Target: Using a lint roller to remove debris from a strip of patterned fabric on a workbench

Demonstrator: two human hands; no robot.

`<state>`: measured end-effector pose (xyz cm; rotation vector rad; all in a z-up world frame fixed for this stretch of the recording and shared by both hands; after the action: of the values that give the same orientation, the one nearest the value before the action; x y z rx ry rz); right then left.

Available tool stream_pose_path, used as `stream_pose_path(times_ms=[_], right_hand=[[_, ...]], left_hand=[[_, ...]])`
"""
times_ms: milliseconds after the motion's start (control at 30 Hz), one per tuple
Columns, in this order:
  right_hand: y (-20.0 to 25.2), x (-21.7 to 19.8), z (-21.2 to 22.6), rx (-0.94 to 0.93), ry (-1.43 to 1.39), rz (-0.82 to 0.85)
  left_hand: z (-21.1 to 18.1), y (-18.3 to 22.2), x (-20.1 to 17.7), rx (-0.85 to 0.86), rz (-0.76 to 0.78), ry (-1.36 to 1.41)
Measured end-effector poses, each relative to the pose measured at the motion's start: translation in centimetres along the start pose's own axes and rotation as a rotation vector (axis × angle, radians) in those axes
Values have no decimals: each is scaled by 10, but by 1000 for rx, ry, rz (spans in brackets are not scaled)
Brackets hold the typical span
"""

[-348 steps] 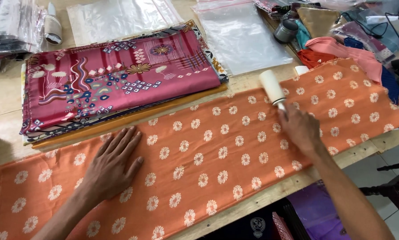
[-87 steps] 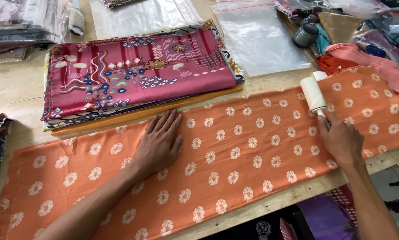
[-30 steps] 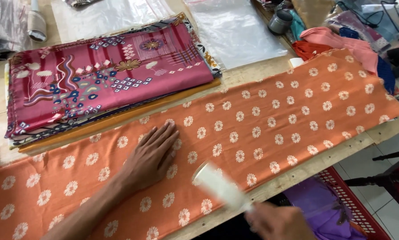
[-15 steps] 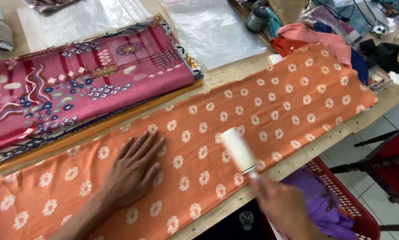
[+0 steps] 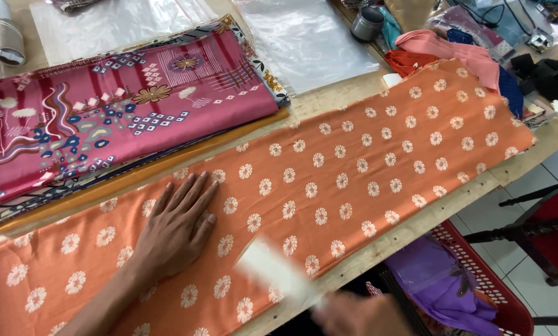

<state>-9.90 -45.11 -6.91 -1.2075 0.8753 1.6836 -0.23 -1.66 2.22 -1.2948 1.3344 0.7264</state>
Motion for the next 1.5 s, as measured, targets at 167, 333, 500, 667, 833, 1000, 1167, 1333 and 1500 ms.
stream_pose_path(times_ms=[167,333,500,667,833,1000,1167,1333,1500], right_hand=[[-109,-152,-18,491,173,193],[-128,-162,-108,572,231,22],[-131,-155,-71,567,186,81],[-105,-90,-5,116,271,229],[-57,-30,52,-380,101,-24],[-58,-73,75,-563,5,-25],[-108,-112,-26,195,157,-9],[-161,-177,-86,530,193,-37],[-169,-158,-81,449,321,16]], left_hand=[[1,0,3,-120,12,-31],[0,0,3,-172,-2,-50],[-1,-1,3,-173,12,-63],[-1,-1,3,-180,10,-65],[0,0,4,-166,-15,-65],[2,-1,4,-156,-22,-64],[1,-1,3,-153,-5,-66],[0,-1,2,-152,15,-35],[-1,-1,2,-145,5,-18]])
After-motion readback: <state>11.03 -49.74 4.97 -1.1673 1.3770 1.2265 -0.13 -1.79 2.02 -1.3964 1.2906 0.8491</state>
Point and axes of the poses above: each hand's wrist, its own y-axis away from the middle knuckle, its own x-axis out of the palm, z = x × y, the point moved 2 cm from there along -y, towards the middle knuckle
